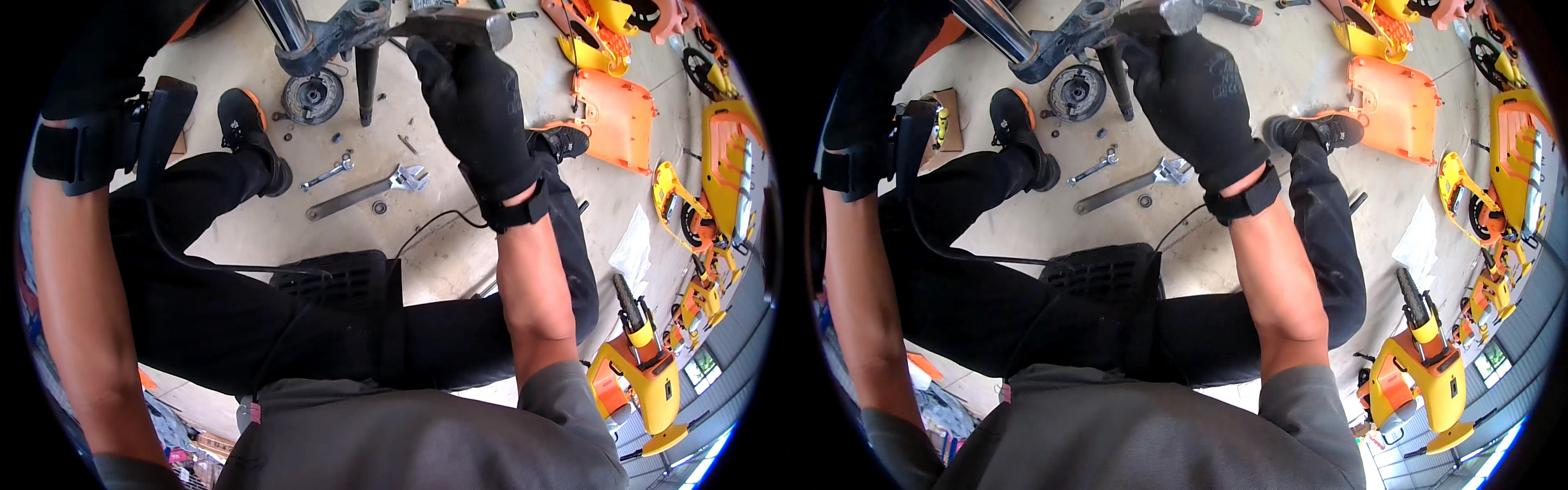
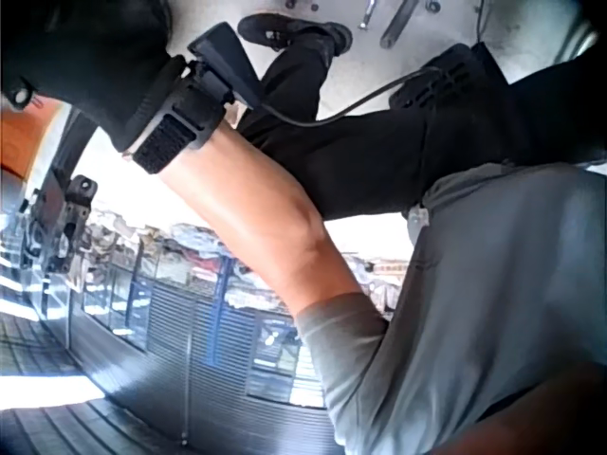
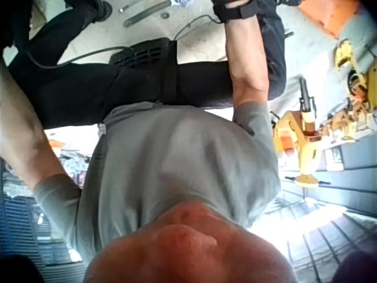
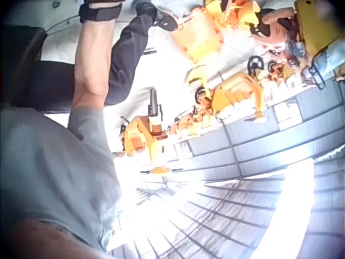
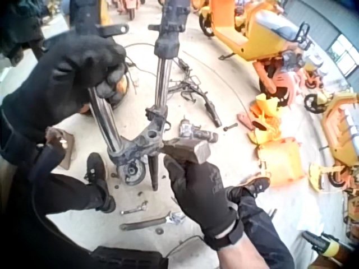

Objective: The person assembles a motorcycle front fork assembly by inserting fork tubes into a triple tree and using a hammer to tap components into place while sitting on the floor.

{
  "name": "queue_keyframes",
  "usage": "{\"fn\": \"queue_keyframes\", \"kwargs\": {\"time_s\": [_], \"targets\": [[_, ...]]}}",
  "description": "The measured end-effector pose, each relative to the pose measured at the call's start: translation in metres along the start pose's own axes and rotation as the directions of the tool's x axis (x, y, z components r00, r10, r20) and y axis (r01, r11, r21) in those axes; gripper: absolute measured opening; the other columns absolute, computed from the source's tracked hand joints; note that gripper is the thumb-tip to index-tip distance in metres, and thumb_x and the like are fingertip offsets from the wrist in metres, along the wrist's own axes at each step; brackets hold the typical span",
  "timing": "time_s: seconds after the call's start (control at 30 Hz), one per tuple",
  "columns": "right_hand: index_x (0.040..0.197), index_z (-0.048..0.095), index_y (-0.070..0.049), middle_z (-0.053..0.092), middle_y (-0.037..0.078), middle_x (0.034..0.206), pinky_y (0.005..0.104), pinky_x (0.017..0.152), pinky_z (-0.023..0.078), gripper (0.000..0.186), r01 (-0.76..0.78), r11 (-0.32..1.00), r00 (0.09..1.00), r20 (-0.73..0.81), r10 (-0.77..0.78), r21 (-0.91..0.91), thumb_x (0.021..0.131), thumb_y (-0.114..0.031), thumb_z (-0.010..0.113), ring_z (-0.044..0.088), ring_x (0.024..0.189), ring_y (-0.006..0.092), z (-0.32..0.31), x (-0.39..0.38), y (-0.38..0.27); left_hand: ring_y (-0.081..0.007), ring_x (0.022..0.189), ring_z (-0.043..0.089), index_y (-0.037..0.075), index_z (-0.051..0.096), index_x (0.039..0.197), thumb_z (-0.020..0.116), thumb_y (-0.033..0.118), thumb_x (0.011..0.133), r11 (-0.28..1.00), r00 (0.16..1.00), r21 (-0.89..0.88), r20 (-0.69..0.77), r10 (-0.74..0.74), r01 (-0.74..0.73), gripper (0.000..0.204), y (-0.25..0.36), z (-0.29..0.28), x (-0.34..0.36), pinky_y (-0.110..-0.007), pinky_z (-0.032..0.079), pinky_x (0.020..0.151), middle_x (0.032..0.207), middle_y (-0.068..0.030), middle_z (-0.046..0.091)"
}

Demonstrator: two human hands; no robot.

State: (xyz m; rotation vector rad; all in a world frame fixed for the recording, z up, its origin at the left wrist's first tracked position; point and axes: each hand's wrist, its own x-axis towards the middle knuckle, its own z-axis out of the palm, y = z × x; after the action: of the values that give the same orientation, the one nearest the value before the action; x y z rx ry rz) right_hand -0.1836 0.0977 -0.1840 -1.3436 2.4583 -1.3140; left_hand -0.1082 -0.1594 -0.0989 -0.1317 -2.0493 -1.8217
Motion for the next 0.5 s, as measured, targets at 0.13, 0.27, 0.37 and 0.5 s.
{"fn": "queue_keyframes", "kwargs": {"time_s": [0.13, 0.27, 0.37, 0.5], "targets": [[0.113, 0.067, -0.01, 0.069, 0.017, 0.088, 0.0449, 0.066, 0.051, 0.022, -0.016, 0.999, 1.0, 0.022, 0.015, 0.041, 0.091, -0.012, 0.063, 0.066, 0.078, 0.0387, 0.012, -0.007, 0.01, -0.0173, 0.078, 0.058, -0.002, 0.06, 0.121, 0.054, 0.033, 0.104, 0.998, 0.997, -0.064, 0.078, 0.017, -0.012, 0.04, -0.002, -0.003, 0.004, -0.036, 0.051, 0.078, 0.096, -0.0117, 0.059], [0.108, 0.066, -0.008, 0.069, 0.017, 0.087, 0.0458, 0.067, 0.051, 0.017, -0.03, 0.999, 1.0, 0.011, 0.03, 0.012, 0.092, -0.014, 0.063, 0.065, 0.079, 0.0392, 0.003, -0.007, -0.001, -0.0173, 0.076, 0.058, -0.003, 0.06, 0.119, 0.053, 0.031, 0.103, 0.989, 0.996, -0.112, 0.009, -0.093, 0.093, 0.038, 0.007, 0.003, 0.003, -0.036, 0.052, 0.078, 0.094, -0.0115, 0.059], [0.104, 0.069, -0.007, 0.069, 0.017, 0.085, 0.0467, 0.067, 0.051, 0.015, 0.024, 1.0, 0.998, 0.05, -0.023, -0.009, 0.094, -0.017, 0.063, 0.066, 0.077, 0.0381, 0.017, 0.001, 0.007, -0.0166, 0.075, 0.058, -0.003, 0.061, 0.117, 0.053, 0.03, 0.103, 0.982, 0.991, -0.159, 0.096, -0.088, 0.103, 0.036, 0.014, 0.003, 0.006, -0.036, 0.052, 0.078, 0.092, -0.0106, 0.058], [0.1, 0.068, -0.004, 0.067, 0.02, 0.083, 0.0489, 0.066, 0.051, 0.016, -0.052, 0.998, 0.998, -0.021, 0.053, 0.018, 0.093, -0.018, 0.064, 0.065, 0.075, 0.0397, 0.001, -0.009, -0.004, -0.0142, 0.074, 0.057, -0.004, 0.061, 0.11, 0.052, 0.03, 0.104, 0.972, 0.989, -0.186, 0.061, -0.136, 0.145, 0.035, 0.021, 0.009, 0.003, -0.034, 0.053, 0.082, 0.09, -0.0092, 0.056]]}}
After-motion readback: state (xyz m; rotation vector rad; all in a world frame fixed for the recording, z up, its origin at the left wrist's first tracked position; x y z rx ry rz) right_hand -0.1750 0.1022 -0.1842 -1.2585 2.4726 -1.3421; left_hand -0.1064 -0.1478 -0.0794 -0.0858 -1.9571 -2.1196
